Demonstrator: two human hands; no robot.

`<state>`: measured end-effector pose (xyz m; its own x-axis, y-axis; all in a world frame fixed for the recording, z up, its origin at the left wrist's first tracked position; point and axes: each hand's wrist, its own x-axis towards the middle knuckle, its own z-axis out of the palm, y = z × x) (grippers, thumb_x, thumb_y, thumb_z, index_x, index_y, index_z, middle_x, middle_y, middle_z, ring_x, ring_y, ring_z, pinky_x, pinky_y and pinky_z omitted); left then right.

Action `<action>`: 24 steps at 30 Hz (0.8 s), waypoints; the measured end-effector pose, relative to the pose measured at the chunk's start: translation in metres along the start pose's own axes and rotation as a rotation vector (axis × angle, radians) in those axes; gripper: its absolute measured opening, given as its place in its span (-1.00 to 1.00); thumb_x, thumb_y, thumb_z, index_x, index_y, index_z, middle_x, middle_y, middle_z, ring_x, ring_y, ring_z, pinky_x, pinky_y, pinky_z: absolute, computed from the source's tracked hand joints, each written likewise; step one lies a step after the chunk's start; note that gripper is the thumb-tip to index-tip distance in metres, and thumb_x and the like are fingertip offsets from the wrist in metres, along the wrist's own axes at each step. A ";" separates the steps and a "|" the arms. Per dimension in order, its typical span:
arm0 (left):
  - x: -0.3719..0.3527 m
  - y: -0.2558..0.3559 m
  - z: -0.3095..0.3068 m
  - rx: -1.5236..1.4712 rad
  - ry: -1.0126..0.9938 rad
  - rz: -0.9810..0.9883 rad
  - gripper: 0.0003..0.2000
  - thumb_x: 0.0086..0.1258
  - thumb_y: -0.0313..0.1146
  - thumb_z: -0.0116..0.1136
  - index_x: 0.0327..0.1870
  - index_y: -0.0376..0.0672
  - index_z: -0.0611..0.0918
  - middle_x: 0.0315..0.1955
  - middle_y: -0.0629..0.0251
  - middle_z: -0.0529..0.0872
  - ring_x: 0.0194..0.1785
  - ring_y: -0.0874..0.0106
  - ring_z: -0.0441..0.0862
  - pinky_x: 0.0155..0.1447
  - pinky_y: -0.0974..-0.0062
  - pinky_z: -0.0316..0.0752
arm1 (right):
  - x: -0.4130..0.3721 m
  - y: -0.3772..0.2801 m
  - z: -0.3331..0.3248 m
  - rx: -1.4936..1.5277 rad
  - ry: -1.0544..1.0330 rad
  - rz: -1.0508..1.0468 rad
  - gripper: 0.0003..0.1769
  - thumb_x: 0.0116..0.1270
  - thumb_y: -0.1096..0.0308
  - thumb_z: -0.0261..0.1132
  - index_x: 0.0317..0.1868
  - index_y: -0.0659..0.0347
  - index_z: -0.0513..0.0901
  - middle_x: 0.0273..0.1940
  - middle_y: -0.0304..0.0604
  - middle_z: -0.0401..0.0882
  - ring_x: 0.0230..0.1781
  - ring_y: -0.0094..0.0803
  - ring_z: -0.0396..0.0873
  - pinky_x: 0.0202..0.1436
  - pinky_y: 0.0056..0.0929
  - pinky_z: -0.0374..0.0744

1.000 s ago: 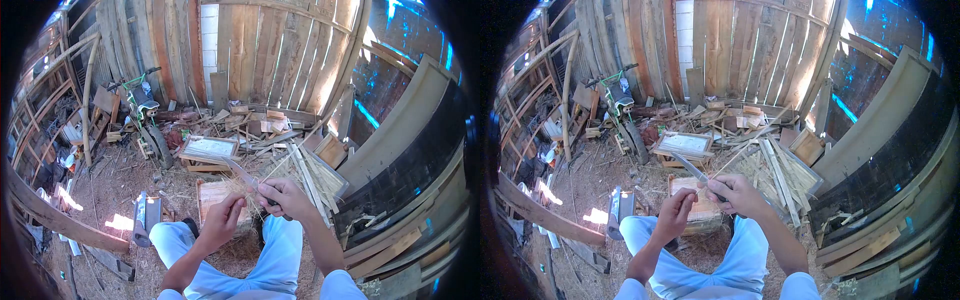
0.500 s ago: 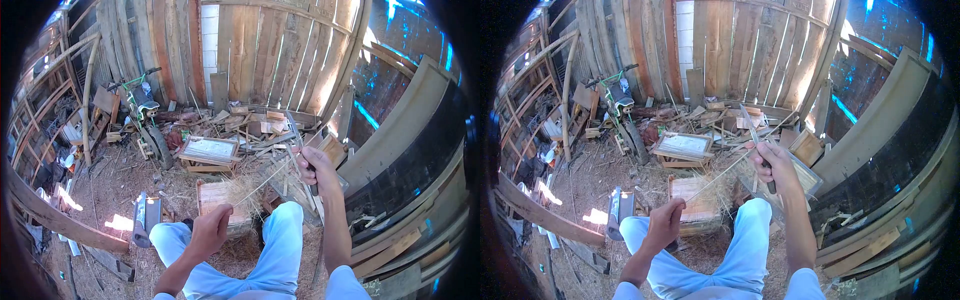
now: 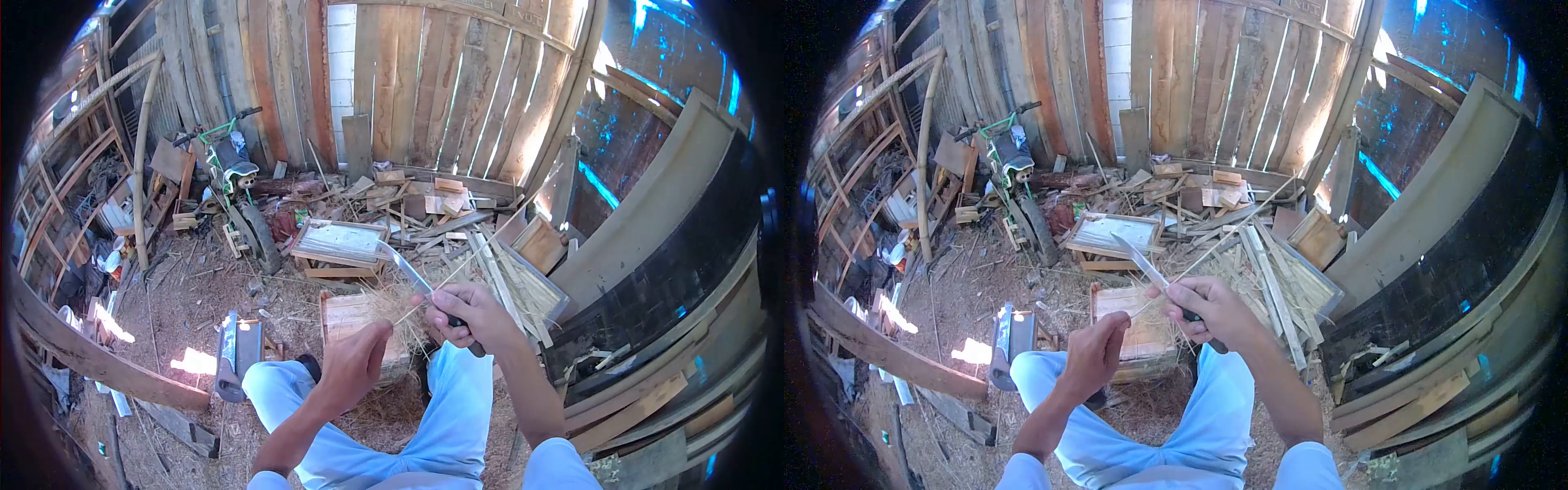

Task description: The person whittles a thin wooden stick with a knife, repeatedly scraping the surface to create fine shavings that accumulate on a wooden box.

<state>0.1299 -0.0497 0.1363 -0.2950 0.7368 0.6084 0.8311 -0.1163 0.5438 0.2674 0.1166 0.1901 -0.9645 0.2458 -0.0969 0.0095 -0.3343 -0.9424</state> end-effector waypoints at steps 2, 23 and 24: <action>0.001 0.003 -0.001 0.008 -0.016 -0.008 -0.88 0.33 -0.47 0.06 -0.14 -0.17 0.52 -0.40 0.14 0.67 -0.39 0.15 0.65 -0.40 0.27 0.48 | 0.000 -0.003 -0.001 -0.023 0.027 0.002 -0.62 0.46 0.24 0.06 0.09 0.38 0.48 -0.47 -0.37 0.35 -0.69 -0.76 0.16 -0.73 -0.77 0.09; -0.019 -0.026 -0.034 -0.058 -0.025 -0.242 -0.94 0.36 -0.48 0.06 -0.21 -0.22 0.53 -0.52 0.13 0.62 -0.51 0.18 0.61 -0.45 0.42 0.42 | 0.015 -0.021 -0.099 0.067 0.450 -0.216 -0.71 0.43 0.27 0.02 -0.03 0.34 0.45 -0.51 -0.44 0.25 -0.72 -0.78 0.07 -0.78 -0.77 0.05; -0.023 -0.033 -0.040 -0.065 -0.048 -0.240 -0.94 0.36 -0.48 0.05 -0.20 -0.22 0.53 -0.53 0.14 0.61 -0.54 0.25 0.59 -0.46 0.44 0.40 | 0.013 -0.022 -0.107 0.063 0.447 -0.222 -0.71 0.43 0.27 0.02 -0.03 0.34 0.45 -0.51 -0.44 0.25 -0.72 -0.78 0.07 -0.78 -0.77 0.05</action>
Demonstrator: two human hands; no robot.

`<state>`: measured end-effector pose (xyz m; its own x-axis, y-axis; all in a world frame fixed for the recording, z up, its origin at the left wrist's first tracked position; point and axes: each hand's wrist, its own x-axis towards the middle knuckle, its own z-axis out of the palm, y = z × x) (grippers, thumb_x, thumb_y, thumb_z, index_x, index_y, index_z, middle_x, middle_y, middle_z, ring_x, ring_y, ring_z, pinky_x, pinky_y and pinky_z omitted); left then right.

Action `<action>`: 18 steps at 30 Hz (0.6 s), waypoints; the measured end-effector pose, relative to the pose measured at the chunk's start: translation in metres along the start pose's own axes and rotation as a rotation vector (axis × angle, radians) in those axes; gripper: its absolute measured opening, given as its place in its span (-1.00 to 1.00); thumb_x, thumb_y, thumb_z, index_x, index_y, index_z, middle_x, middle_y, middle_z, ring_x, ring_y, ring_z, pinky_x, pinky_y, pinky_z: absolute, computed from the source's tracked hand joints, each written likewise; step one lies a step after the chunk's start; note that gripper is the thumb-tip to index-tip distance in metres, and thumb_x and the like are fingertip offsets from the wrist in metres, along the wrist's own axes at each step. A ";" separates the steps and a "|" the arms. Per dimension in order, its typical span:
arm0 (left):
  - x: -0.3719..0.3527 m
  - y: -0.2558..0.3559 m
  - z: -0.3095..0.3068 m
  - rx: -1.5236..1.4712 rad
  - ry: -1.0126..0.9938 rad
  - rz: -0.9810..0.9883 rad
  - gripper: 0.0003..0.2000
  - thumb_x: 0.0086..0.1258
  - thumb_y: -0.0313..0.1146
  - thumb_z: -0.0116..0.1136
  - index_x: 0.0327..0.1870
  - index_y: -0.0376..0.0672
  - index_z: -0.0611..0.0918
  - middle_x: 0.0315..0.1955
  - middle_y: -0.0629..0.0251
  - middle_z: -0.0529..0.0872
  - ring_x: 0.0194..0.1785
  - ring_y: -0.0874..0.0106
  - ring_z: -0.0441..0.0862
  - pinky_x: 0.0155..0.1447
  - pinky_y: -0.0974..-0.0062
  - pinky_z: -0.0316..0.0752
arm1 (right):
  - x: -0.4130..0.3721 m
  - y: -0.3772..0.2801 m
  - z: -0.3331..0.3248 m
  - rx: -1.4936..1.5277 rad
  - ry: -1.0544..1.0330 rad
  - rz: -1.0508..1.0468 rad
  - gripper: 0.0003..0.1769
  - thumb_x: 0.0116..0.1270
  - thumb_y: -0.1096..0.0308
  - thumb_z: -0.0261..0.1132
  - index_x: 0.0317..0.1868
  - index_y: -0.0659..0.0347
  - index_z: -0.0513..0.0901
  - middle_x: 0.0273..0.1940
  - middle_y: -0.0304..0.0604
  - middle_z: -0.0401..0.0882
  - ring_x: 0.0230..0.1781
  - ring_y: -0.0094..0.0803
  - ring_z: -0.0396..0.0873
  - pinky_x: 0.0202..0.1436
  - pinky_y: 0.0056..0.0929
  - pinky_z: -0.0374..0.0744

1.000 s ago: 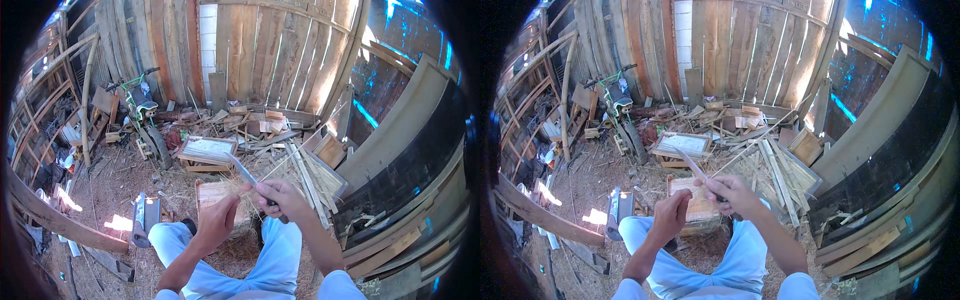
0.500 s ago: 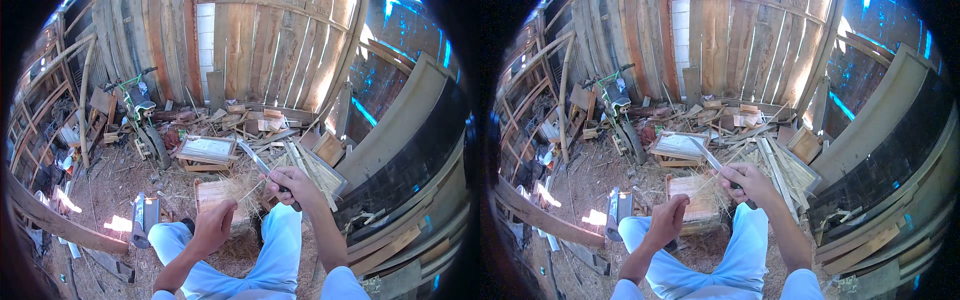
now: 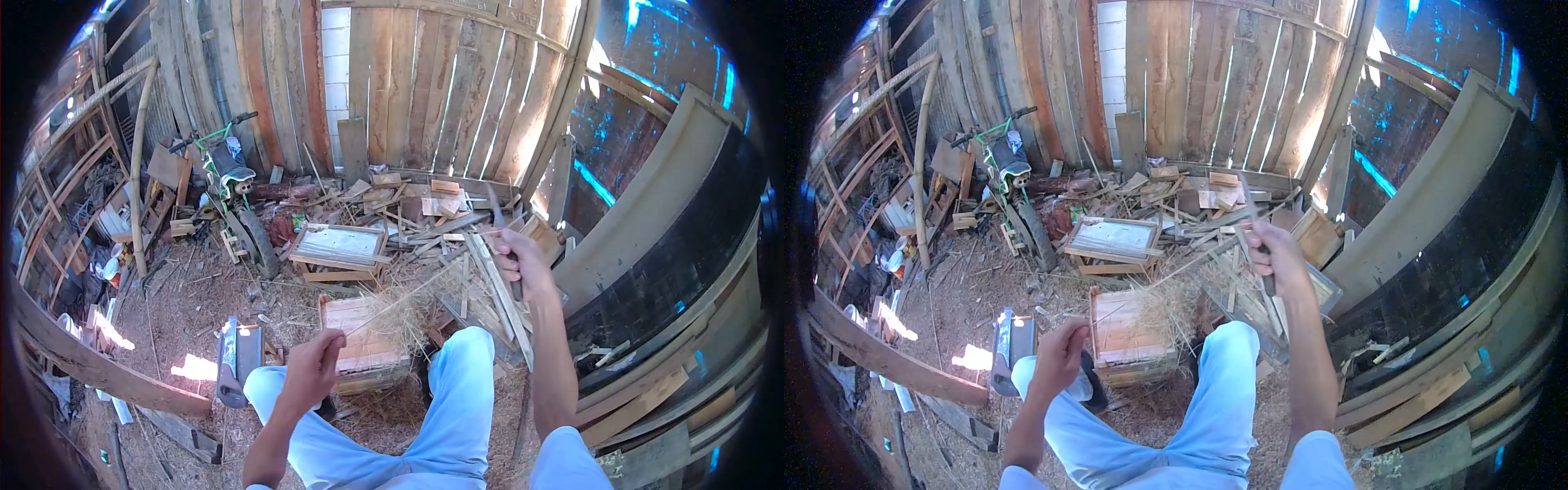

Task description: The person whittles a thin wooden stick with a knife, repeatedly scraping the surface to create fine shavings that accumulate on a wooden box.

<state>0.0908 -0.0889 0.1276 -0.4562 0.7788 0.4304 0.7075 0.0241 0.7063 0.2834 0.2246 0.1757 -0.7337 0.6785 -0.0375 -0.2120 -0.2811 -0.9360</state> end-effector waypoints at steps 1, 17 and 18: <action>-0.001 -0.005 -0.003 -0.010 -0.024 0.001 -0.94 0.37 -0.49 0.05 -0.20 -0.22 0.53 -0.54 0.15 0.61 -0.57 0.31 0.57 -0.47 0.46 0.39 | 0.000 -0.002 -0.009 0.025 0.010 -0.028 -0.69 0.43 0.26 0.03 0.00 0.34 0.43 -0.50 -0.45 0.24 -0.71 -0.78 0.07 -0.78 -0.78 0.05; 0.036 0.011 0.037 -0.352 -0.160 -0.037 -0.86 0.47 -0.40 -0.06 -0.23 -0.27 0.54 -0.64 0.39 0.43 -0.57 0.66 0.23 -0.49 0.60 0.17 | -0.050 0.050 0.082 0.047 -0.432 0.216 -0.59 0.47 0.23 0.02 0.20 0.31 0.39 -0.46 -0.32 0.37 -0.71 -0.75 0.15 -0.73 -0.78 0.11; 0.035 0.014 0.035 -0.341 -0.184 -0.070 -0.85 0.47 -0.40 -0.06 -0.22 -0.28 0.53 -0.61 0.39 0.45 -0.55 0.66 0.25 -0.47 0.61 0.19 | -0.052 0.047 0.082 0.004 -0.439 0.213 -0.63 0.47 0.23 0.03 0.15 0.28 0.43 -0.45 -0.35 0.38 -0.70 -0.76 0.16 -0.72 -0.78 0.11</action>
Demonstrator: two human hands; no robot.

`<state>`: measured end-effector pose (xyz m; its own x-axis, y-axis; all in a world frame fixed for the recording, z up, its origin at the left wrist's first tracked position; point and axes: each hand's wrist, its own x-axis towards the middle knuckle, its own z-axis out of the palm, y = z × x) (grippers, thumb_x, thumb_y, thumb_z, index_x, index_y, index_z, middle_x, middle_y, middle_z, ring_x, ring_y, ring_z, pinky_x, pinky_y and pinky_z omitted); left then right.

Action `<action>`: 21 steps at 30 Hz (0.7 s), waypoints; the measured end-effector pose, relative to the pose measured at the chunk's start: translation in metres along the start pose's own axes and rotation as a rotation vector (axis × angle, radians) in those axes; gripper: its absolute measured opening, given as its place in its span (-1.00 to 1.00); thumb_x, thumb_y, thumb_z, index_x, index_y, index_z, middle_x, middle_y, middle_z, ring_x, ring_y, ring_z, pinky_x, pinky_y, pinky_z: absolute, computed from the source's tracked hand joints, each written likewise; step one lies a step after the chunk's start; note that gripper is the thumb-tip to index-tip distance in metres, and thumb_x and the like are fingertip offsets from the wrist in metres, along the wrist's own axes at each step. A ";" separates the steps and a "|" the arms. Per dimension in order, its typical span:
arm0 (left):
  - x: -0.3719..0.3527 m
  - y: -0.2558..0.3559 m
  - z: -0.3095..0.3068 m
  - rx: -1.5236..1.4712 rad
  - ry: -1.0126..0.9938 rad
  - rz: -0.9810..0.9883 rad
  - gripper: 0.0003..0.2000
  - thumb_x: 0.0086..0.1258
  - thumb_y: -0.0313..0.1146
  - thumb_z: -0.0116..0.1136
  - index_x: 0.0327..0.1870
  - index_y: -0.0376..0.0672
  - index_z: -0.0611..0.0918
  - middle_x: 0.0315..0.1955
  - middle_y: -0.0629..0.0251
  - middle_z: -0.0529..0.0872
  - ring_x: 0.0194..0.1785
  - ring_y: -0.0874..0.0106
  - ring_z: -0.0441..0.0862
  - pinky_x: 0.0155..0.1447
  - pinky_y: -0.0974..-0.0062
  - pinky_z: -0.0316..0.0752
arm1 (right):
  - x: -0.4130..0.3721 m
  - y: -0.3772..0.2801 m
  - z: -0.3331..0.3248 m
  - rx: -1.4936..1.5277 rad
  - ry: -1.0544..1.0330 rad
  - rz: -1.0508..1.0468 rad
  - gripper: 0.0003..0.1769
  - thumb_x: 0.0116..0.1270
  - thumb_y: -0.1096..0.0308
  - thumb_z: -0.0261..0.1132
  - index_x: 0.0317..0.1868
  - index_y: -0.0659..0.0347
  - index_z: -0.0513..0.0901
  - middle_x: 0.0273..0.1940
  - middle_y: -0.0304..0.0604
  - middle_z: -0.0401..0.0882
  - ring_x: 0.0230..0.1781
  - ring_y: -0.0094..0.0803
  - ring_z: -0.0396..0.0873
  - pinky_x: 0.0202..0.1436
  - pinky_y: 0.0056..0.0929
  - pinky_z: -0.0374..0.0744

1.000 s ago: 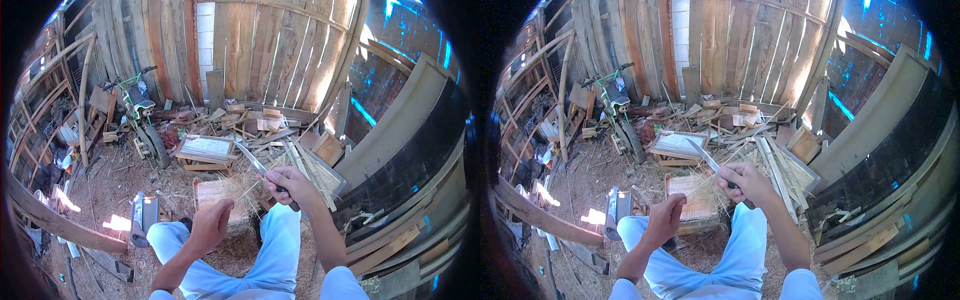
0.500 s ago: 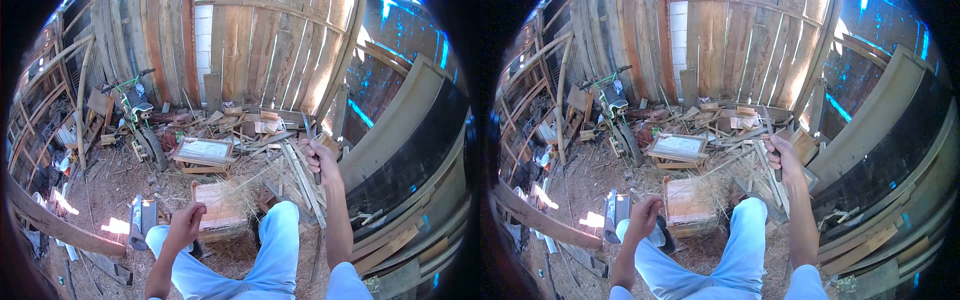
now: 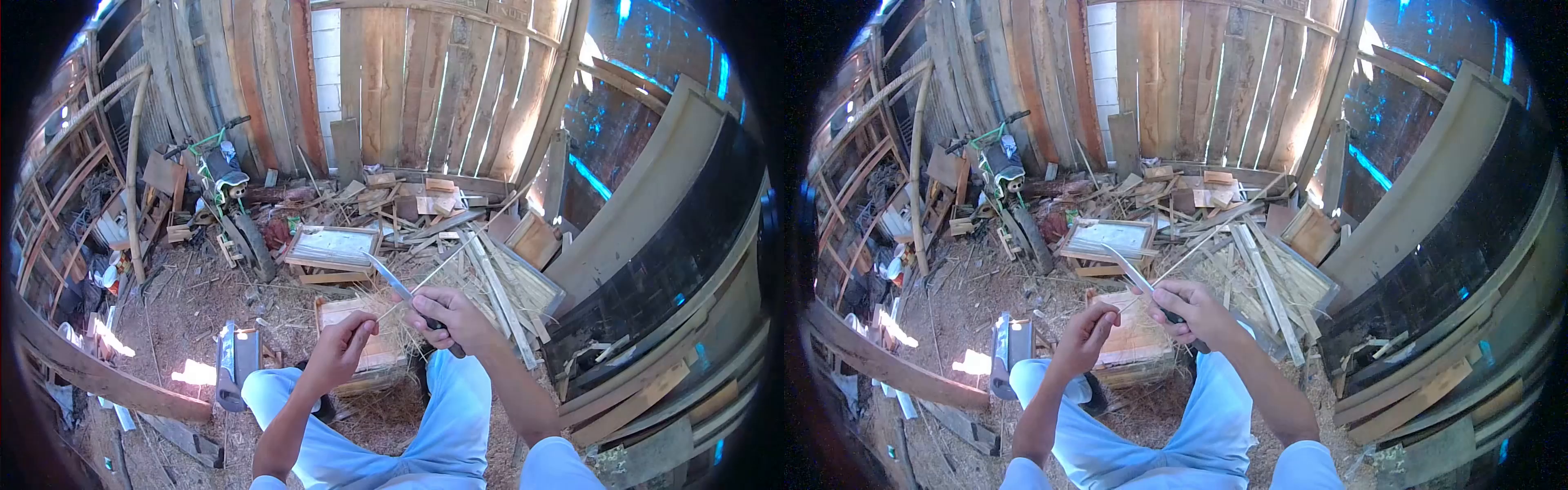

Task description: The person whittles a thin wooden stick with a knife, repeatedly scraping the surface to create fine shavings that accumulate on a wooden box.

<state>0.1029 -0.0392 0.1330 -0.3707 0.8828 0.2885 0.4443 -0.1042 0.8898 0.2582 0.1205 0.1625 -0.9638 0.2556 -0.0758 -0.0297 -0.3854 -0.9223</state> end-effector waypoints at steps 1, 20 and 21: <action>-0.001 0.002 0.000 0.005 -0.018 -0.037 -0.85 0.47 -0.40 -0.06 -0.22 -0.28 0.53 -0.58 0.40 0.47 -0.52 0.66 0.26 -0.44 0.62 0.21 | -0.001 -0.002 0.000 -0.044 0.000 0.007 -0.66 0.47 0.23 0.03 0.10 0.26 0.47 -0.44 -0.37 0.38 -0.68 -0.77 0.18 -0.71 -0.78 0.10; -0.029 -0.008 -0.024 0.103 0.016 -0.044 -0.91 0.43 -0.44 -0.01 -0.22 -0.24 0.53 -0.57 0.35 0.53 -0.57 0.62 0.33 -0.47 0.61 0.25 | 0.002 -0.037 -0.065 0.066 0.362 -0.248 -0.65 0.44 0.25 0.05 0.12 0.26 0.42 -0.53 -0.45 0.30 -0.73 -0.80 0.11 -0.78 -0.80 0.06; -0.025 -0.001 -0.021 0.144 0.030 -0.033 -0.92 0.41 -0.45 0.01 -0.22 -0.24 0.54 -0.57 0.33 0.53 -0.57 0.59 0.36 -0.46 0.59 0.28 | 0.003 -0.032 -0.054 0.035 0.347 -0.206 -0.65 0.44 0.24 0.05 0.13 0.26 0.42 -0.53 -0.43 0.31 -0.74 -0.80 0.11 -0.78 -0.79 0.06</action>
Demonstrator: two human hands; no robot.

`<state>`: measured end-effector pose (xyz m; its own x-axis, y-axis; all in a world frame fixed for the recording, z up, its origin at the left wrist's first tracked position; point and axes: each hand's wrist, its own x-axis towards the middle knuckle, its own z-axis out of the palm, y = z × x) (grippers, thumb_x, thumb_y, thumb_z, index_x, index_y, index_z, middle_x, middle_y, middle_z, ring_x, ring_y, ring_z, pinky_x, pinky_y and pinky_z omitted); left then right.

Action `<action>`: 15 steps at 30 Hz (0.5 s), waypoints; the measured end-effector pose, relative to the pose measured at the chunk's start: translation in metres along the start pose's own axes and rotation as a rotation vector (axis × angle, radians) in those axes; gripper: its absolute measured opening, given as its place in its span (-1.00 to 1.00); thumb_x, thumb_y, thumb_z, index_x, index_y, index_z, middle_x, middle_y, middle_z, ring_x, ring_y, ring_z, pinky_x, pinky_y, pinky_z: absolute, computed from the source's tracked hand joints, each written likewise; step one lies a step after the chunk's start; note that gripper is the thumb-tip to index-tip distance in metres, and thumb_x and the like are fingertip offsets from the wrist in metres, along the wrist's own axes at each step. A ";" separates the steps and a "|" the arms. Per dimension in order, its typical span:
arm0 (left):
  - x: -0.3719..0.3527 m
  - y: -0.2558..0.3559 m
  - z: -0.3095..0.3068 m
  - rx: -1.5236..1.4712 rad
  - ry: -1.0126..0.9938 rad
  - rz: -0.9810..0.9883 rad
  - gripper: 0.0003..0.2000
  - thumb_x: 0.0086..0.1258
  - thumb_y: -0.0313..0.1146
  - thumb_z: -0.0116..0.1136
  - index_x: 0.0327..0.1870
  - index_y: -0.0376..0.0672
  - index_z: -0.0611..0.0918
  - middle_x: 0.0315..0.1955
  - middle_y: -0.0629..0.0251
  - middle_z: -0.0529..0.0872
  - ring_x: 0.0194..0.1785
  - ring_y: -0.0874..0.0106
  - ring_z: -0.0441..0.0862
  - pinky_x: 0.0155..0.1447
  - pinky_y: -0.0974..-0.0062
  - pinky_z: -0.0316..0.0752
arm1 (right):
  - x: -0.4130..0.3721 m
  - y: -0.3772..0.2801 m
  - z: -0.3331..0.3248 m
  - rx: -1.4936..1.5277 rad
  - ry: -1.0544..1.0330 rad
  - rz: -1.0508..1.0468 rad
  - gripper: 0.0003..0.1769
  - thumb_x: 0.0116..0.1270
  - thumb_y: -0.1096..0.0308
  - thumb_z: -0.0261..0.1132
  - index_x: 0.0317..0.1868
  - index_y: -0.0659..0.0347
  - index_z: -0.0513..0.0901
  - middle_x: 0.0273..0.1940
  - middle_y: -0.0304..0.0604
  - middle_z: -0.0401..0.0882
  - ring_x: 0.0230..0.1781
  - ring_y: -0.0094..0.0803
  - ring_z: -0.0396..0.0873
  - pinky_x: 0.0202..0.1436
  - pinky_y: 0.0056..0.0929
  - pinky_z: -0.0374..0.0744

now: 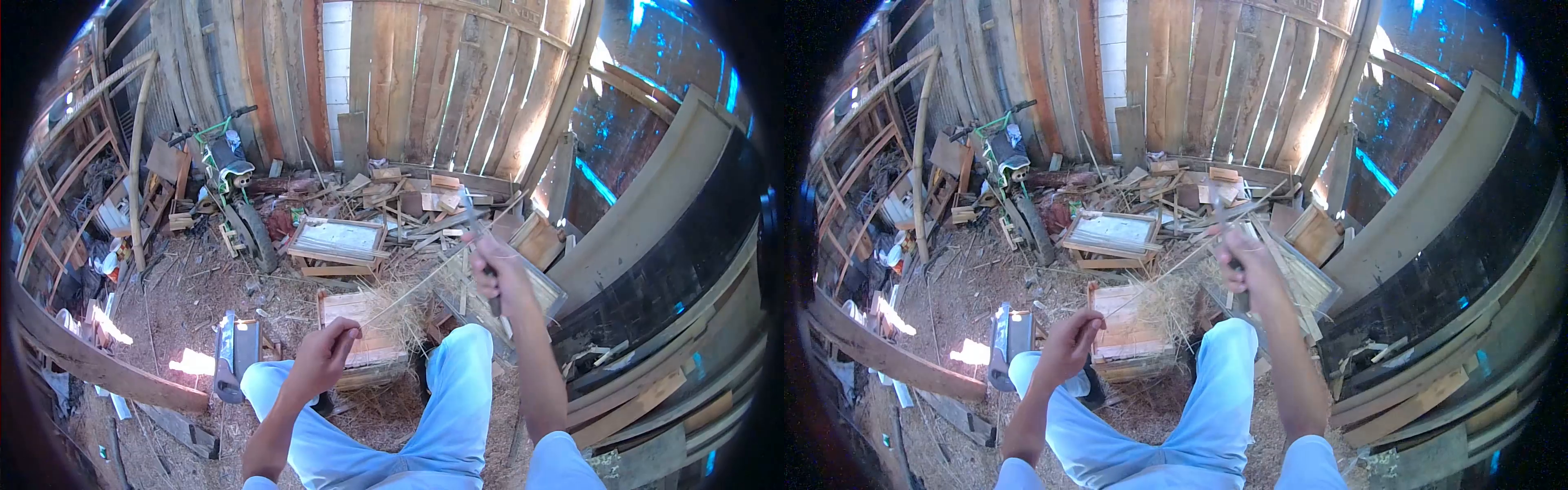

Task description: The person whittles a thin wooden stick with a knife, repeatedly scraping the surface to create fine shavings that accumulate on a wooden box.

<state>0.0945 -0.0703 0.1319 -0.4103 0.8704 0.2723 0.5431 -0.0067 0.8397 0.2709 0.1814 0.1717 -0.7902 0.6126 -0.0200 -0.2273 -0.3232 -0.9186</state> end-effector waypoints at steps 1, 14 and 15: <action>0.004 0.006 0.003 0.043 0.018 0.014 -0.93 0.40 -0.46 0.03 -0.23 -0.24 0.54 -0.57 0.32 0.54 -0.57 0.57 0.40 -0.46 0.57 0.30 | -0.003 0.005 0.012 -0.036 -0.020 0.033 -0.64 0.45 0.24 0.04 0.14 0.26 0.41 -0.53 -0.42 0.32 -0.74 -0.79 0.12 -0.78 -0.79 0.07; 0.006 0.016 0.020 0.423 0.196 0.300 -0.93 0.34 -0.45 0.07 -0.20 -0.12 0.52 -0.46 0.21 0.65 -0.45 0.21 0.63 -0.48 0.31 0.44 | -0.022 0.013 0.041 -0.030 -0.141 0.140 -0.62 0.46 0.22 0.04 0.12 0.32 0.41 -0.53 -0.42 0.27 -0.75 -0.76 0.10 -0.76 -0.76 0.08; 0.008 0.016 0.023 0.417 0.194 0.301 -0.93 0.34 -0.45 0.07 -0.20 -0.12 0.52 -0.46 0.21 0.65 -0.45 0.21 0.63 -0.48 0.31 0.44 | -0.027 0.017 0.043 -0.004 -0.194 0.183 -0.62 0.46 0.23 0.03 0.14 0.32 0.40 -0.53 -0.41 0.28 -0.75 -0.76 0.10 -0.76 -0.76 0.09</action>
<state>0.1166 -0.0527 0.1369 -0.2987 0.7529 0.5864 0.8852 -0.0111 0.4650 0.2637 0.1279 0.1732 -0.9123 0.3944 -0.1103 -0.0685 -0.4124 -0.9084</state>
